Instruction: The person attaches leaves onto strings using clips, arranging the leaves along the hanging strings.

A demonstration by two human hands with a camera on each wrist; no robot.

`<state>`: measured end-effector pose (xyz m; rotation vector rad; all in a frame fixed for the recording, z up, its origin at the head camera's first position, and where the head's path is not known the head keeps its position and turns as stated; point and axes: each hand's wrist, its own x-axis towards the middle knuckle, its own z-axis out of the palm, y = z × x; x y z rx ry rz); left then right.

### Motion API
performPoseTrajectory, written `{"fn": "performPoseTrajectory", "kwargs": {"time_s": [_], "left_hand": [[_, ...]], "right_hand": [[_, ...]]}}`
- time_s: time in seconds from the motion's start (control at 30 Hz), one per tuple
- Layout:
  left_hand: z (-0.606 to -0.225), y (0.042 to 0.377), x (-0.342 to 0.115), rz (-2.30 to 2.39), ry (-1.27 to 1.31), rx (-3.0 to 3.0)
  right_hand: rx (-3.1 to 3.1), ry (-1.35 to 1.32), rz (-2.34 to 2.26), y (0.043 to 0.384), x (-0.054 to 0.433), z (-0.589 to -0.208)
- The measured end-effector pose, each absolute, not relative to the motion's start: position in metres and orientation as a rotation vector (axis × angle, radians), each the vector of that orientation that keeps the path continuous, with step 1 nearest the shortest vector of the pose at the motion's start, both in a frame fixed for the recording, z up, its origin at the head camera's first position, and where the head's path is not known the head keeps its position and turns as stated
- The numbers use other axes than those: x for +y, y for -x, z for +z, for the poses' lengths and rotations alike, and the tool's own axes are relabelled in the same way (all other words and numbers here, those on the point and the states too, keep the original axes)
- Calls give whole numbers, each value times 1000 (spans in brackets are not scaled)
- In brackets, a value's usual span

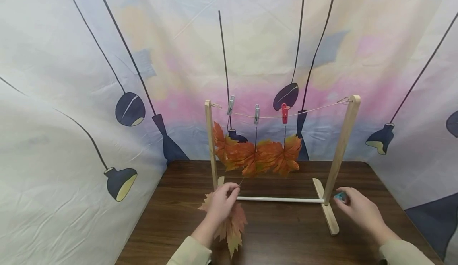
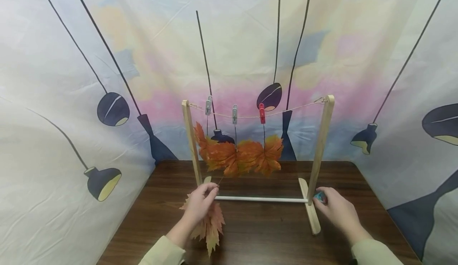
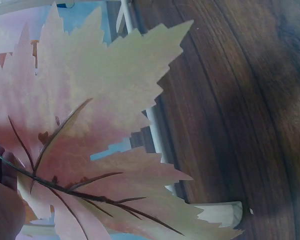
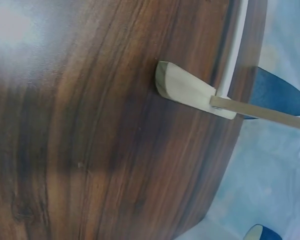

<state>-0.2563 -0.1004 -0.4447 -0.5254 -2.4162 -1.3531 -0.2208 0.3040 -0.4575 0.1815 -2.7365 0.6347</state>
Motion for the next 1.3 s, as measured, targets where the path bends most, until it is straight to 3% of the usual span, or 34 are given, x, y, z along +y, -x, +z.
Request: {"fn": "performPoseTrajectory", "kwargs": {"time_s": [0.67,1.3], "left_hand": [[-432,258,-70,-1454,569,-2465],[-406,263,-44,-1481,720,-2380]], "right_hand": [[-2699,-219,722,226,296,-439],[-2681,-323,636,245,286,-392]]}}
